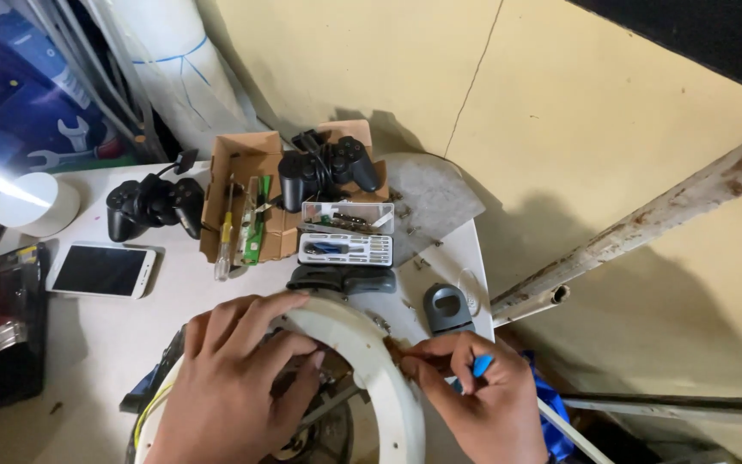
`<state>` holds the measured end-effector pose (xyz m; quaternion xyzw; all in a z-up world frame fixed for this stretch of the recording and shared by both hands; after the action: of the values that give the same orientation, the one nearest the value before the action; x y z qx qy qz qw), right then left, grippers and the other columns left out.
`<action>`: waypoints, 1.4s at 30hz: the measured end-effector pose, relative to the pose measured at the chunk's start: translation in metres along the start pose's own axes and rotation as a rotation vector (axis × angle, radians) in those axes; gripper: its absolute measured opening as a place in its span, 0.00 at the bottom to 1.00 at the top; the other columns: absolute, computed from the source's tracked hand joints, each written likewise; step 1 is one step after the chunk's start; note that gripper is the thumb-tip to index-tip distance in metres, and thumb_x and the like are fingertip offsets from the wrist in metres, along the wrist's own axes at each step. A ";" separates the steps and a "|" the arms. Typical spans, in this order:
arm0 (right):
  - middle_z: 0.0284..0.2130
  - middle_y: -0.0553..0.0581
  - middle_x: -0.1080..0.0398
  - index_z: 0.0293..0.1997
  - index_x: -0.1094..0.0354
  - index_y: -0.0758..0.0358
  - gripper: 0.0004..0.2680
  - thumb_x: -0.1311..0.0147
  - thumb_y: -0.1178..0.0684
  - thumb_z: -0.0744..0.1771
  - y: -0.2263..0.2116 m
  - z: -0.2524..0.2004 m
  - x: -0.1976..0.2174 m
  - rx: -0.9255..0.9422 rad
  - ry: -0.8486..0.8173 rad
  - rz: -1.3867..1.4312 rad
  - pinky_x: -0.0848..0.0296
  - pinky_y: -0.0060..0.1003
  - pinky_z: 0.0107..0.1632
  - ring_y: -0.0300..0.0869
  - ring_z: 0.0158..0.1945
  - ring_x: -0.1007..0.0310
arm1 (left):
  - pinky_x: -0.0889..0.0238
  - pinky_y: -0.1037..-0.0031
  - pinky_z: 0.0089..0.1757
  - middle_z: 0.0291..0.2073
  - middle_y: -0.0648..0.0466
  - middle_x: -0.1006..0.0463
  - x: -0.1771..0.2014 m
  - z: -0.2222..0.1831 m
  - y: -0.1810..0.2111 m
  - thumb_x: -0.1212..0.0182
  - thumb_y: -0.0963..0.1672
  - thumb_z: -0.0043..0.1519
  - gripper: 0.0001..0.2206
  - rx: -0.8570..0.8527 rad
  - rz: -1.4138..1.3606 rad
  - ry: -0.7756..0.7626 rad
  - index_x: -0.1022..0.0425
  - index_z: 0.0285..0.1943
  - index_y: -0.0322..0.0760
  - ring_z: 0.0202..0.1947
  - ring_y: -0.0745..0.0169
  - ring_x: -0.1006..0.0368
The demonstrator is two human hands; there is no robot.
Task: Disassembling a rice cooker by removing screws and prying off the base to access internal components.
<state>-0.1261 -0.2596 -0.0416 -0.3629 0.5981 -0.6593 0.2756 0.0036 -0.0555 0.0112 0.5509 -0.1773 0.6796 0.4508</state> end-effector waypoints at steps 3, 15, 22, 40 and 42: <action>0.31 0.62 0.13 0.18 0.53 0.56 0.18 0.39 0.66 0.60 -0.001 0.005 -0.001 -0.028 -0.032 0.091 0.16 0.33 0.37 0.41 0.38 0.10 | 0.41 0.53 0.44 0.58 0.59 0.26 0.003 0.000 0.000 0.39 0.47 0.59 0.05 -0.036 -0.003 0.046 0.25 0.34 0.46 0.51 0.50 0.31; 0.34 0.61 0.13 0.19 0.53 0.58 0.17 0.41 0.62 0.63 -0.013 -0.005 -0.005 0.020 -0.081 -0.126 0.23 0.32 0.39 0.38 0.42 0.14 | 0.40 0.57 0.41 0.52 0.56 0.26 0.009 -0.008 -0.002 0.38 0.45 0.57 0.04 -0.124 -0.037 0.248 0.27 0.31 0.44 0.48 0.49 0.32; 0.35 0.66 0.17 0.22 0.51 0.59 0.15 0.43 0.61 0.66 -0.010 -0.008 -0.002 0.109 -0.154 -0.068 0.29 0.33 0.41 0.44 0.46 0.15 | 0.45 0.61 0.36 0.40 0.54 0.28 0.020 -0.010 -0.003 0.41 0.43 0.57 0.04 -0.190 -0.122 0.379 0.32 0.33 0.41 0.34 0.51 0.35; 0.39 0.66 0.21 0.24 0.49 0.60 0.13 0.45 0.59 0.67 -0.006 -0.019 -0.011 0.206 -0.075 -0.020 0.26 0.35 0.45 0.44 0.43 0.22 | 0.53 0.65 0.33 0.14 0.59 0.38 0.034 -0.023 -0.011 0.49 0.44 0.46 0.06 -0.332 -0.353 0.476 0.41 0.27 0.42 0.18 0.55 0.42; 0.40 0.62 0.22 0.24 0.49 0.58 0.14 0.43 0.57 0.66 -0.024 -0.028 -0.021 0.316 -0.063 -0.239 0.30 0.34 0.47 0.42 0.44 0.23 | 0.53 0.64 0.33 0.14 0.59 0.40 0.033 -0.024 -0.012 0.49 0.45 0.45 0.06 -0.345 -0.376 0.464 0.41 0.26 0.42 0.17 0.54 0.43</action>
<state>-0.1351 -0.2233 -0.0218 -0.4039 0.4309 -0.7612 0.2678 -0.0006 -0.0176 0.0303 0.3206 -0.0779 0.6519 0.6827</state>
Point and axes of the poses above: each hand's wrist, its own z-axis towards the middle knuckle, its own x-axis out of the back of the hand, y = z × x, the point moved 2 cm from there along z, towards the middle knuckle
